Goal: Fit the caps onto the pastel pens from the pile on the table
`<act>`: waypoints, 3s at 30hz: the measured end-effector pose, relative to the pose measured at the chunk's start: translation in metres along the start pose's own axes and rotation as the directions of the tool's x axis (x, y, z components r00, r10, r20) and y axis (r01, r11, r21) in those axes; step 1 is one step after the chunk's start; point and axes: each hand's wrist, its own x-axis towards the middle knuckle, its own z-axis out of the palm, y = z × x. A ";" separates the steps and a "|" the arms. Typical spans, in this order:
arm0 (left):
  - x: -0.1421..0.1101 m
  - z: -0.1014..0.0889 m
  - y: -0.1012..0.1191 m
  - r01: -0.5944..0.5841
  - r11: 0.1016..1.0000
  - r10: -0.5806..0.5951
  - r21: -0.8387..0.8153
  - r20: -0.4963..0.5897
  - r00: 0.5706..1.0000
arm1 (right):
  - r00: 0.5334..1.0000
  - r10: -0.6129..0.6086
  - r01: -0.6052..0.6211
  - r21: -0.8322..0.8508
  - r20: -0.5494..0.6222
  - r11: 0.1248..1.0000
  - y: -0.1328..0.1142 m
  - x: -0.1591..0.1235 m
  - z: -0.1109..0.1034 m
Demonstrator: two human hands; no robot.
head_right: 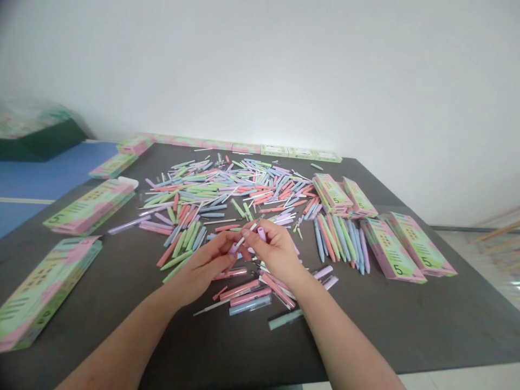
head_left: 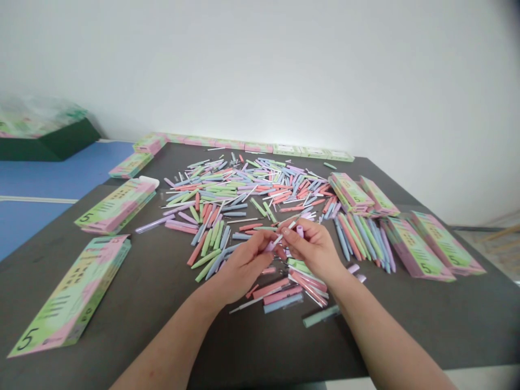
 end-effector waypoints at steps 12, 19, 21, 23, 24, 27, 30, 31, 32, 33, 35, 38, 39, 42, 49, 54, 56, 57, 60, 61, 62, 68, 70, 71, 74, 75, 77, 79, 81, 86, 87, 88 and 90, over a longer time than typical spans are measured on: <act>0.002 0.001 0.000 -0.009 0.989 0.003 -0.151 -0.040 0.999 | 0.996 0.076 -0.067 0.193 -0.042 0.979 -0.001 0.001 -0.004; 0.003 0.005 0.000 0.030 0.984 -0.049 -0.177 -0.103 0.993 | 0.997 0.034 -0.020 0.201 -0.062 0.979 0.005 0.002 -0.003; 0.003 0.007 -0.003 0.019 0.983 -0.042 -0.183 -0.122 0.992 | 0.997 0.043 -0.028 0.204 -0.071 0.979 0.006 0.002 -0.001; 0.003 0.009 -0.005 0.009 0.982 -0.034 -0.186 -0.128 0.991 | 0.995 0.057 -0.042 0.188 -0.077 0.981 0.008 0.002 0.000; 0.003 0.009 -0.007 0.006 0.982 -0.030 -0.189 -0.126 0.992 | 0.995 0.060 -0.046 0.171 -0.079 0.984 0.008 0.002 0.001; 0.004 0.010 -0.008 0.004 0.980 -0.027 -0.201 -0.110 0.994 | 0.996 0.042 -0.033 0.107 -0.080 0.994 0.011 0.001 0.001; 0.004 0.008 -0.008 0.000 0.976 -0.022 -0.217 -0.099 0.995 | 0.995 0.031 -0.022 0.101 -0.091 0.995 0.010 0.001 0.000; 0.004 0.007 -0.007 0.000 0.974 -0.023 -0.226 -0.096 0.995 | 0.995 0.036 -0.025 0.115 -0.095 0.993 0.009 0.001 0.001; 0.004 0.006 -0.006 0.003 0.972 -0.025 -0.236 -0.090 0.996 | 0.995 0.043 -0.031 0.130 -0.094 0.991 0.008 0.001 0.001; 0.004 0.006 -0.005 0.006 0.969 -0.027 -0.246 -0.081 0.996 | 0.995 0.050 -0.037 0.144 -0.090 0.989 0.007 0.002 0.001; 0.003 0.004 -0.004 0.019 0.967 -0.036 -0.253 -0.062 0.997 | 0.996 0.054 -0.041 0.162 -0.073 0.986 0.006 0.002 0.002; 0.003 0.004 -0.005 0.032 0.975 -0.045 -0.218 -0.054 0.998 | 0.997 0.042 -0.033 0.141 -0.062 0.990 0.008 0.002 0.002; 0.003 0.005 -0.006 0.029 0.981 -0.042 -0.192 -0.060 0.997 | 0.998 0.034 -0.027 0.117 -0.056 0.993 0.009 0.002 0.001; 0.003 0.005 -0.008 -0.001 0.996 -0.008 -0.085 -0.104 0.995 | 1.000 0.002 -0.001 0.024 -0.022 1.000 0.013 0.001 -0.001; 0.004 0.000 -0.009 -0.003 0.999 0.013 0.055 -0.181 0.983 | 0.999 0.013 -0.012 -0.024 0.041 1.000 0.008 0.000 -0.005; 0.003 -0.006 -0.007 -0.026 0.982 0.063 0.185 -0.196 0.979 | 0.997 -0.073 0.074 0.036 -0.036 0.997 -0.004 0.002 -0.021; 0.002 -0.007 -0.006 -0.030 0.976 0.070 0.218 -0.180 0.981 | 0.992 -0.101 0.095 -0.088 -0.077 0.992 -0.010 0.001 -0.029; 0.001 -0.007 -0.005 -0.029 0.973 0.070 0.230 -0.173 0.982 | 0.988 -0.120 0.107 -0.135 -0.095 0.985 -0.013 0.001 -0.032; 0.000 -0.007 -0.004 -0.027 0.965 0.073 0.262 -0.165 0.984 | 0.970 -0.193 0.169 -0.159 -0.148 0.973 -0.020 -0.001 -0.039; 0.000 -0.007 -0.004 -0.025 0.963 0.073 0.269 -0.168 0.983 | 0.961 -0.214 0.187 -0.155 -0.175 0.970 -0.022 -0.001 -0.040; -0.001 -0.007 -0.004 -0.023 0.961 0.071 0.274 -0.170 0.983 | 0.949 -0.235 0.204 -0.158 -0.211 0.966 -0.024 -0.002 -0.041; -0.001 -0.007 -0.005 -0.020 0.957 0.071 0.290 -0.167 0.983 | 0.919 -0.271 0.233 -0.160 -0.286 0.959 -0.027 -0.001 -0.039; 0.000 -0.007 -0.005 -0.016 0.954 0.067 0.299 -0.163 0.984 | 0.930 -0.260 0.229 -0.144 -0.258 0.963 -0.026 -0.002 -0.039; 0.000 -0.007 -0.005 -0.015 0.953 0.066 0.303 -0.159 0.985 | 0.934 -0.258 0.229 -0.139 -0.248 0.963 -0.026 -0.002 -0.039; 0.001 -0.007 -0.006 -0.011 0.949 0.059 0.316 -0.143 0.988 | 0.947 -0.246 0.222 -0.134 -0.209 0.966 -0.023 -0.002 -0.042; 0.001 -0.007 -0.006 -0.010 0.946 0.057 0.323 -0.137 0.989 | 0.952 -0.238 0.215 -0.134 -0.191 0.967 -0.022 -0.002 -0.043; 0.000 -0.007 -0.007 -0.010 0.939 0.058 0.343 -0.129 0.990 | 0.964 -0.218 0.197 -0.143 -0.152 0.970 -0.020 -0.003 -0.044; 0.000 -0.007 -0.007 -0.020 0.927 0.070 0.376 -0.120 0.990 | 0.975 -0.192 0.172 -0.164 -0.114 0.971 -0.020 -0.003 -0.044; 0.000 -0.007 -0.006 -0.035 0.909 0.086 0.416 -0.104 0.991 | 0.985 -0.159 0.144 -0.184 -0.070 0.972 -0.021 -0.003 -0.041; -0.001 -0.005 -0.002 -0.075 0.873 0.129 0.482 -0.080 0.988 | 0.998 -0.050 0.059 -0.235 0.042 0.970 -0.023 -0.003 -0.028; -0.002 -0.005 -0.001 -0.086 0.866 0.142 0.493 -0.077 0.987 | 0.998 -0.030 0.043 -0.241 0.057 0.970 -0.023 -0.003 -0.025; -0.002 -0.005 0.000 -0.095 0.858 0.151 0.505 -0.071 0.986 | 0.998 -0.016 0.031 -0.240 0.067 0.970 -0.022 -0.003 -0.023; -0.003 -0.005 0.001 -0.094 0.839 0.149 0.537 -0.061 0.987 | 0.997 0.003 0.014 -0.225 0.076 0.974 -0.020 -0.003 -0.020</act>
